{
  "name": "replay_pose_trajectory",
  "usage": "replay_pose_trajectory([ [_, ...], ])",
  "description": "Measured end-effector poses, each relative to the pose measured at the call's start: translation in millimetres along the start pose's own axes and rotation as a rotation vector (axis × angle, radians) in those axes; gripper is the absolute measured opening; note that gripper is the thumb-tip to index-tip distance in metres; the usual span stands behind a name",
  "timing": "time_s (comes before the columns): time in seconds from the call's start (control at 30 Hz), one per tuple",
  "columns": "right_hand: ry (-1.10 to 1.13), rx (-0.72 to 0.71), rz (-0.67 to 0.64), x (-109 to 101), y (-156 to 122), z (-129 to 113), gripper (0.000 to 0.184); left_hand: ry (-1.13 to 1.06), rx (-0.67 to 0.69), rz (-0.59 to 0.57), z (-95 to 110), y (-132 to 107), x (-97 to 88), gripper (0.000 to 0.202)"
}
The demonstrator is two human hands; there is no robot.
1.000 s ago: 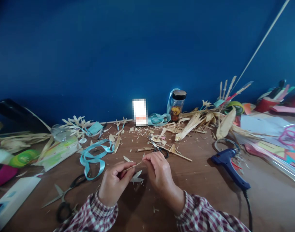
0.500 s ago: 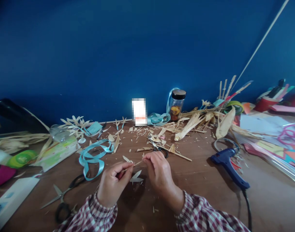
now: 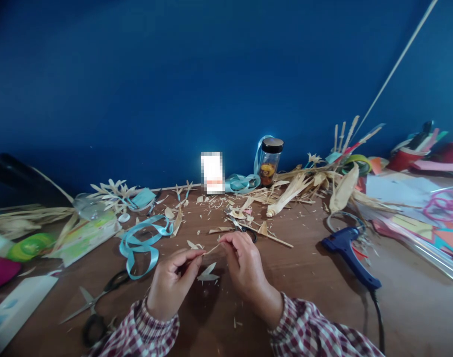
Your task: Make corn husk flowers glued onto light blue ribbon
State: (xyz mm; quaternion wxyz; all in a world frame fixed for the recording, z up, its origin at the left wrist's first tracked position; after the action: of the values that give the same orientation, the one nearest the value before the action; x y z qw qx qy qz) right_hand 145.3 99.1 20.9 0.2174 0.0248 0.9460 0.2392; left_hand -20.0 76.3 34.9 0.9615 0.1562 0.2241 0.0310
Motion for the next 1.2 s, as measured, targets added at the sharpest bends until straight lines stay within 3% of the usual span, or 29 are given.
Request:
replay_pose_trajectory([
  [0.1, -0.010, -0.039, 0.024, -1, 0, -2, 0.013, 0.002, 0.006, 0.025, 0, 1, -0.6, 0.015],
  [0.2, -0.083, -0.171, 0.044, -5, 0, -9, 0.022, 0.003, 0.010, 0.043, -1, 2, -1.1, 0.014],
  [0.37, -0.170, -0.360, -0.056, -4, -1, -19, 0.021, 0.024, 0.036, 0.026, 0, 0, -0.2, 0.014],
  [0.83, -0.135, -0.314, -0.070, 1, -2, -16, 0.005, 0.042, 0.027, 0.005, -4, -4, 1.1, 0.015],
  [1.2, -0.129, -0.356, -0.087, 0, -3, -20, 0.009, 0.113, 0.016, 0.014, 1, -3, 1.1, 0.015],
])
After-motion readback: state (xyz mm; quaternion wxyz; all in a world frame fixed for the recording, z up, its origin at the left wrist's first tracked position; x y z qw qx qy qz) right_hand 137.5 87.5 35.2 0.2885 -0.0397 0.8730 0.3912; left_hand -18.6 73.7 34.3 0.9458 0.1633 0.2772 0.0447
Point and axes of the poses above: each hand's wrist, its own y-axis towards the middle knuckle, its own x-axis out of the palm, z = x × y, the point moved 3 cm from there along y, towards the middle knuckle, and after that the axes turned 2 degrees about z, right-handed, at the moved point
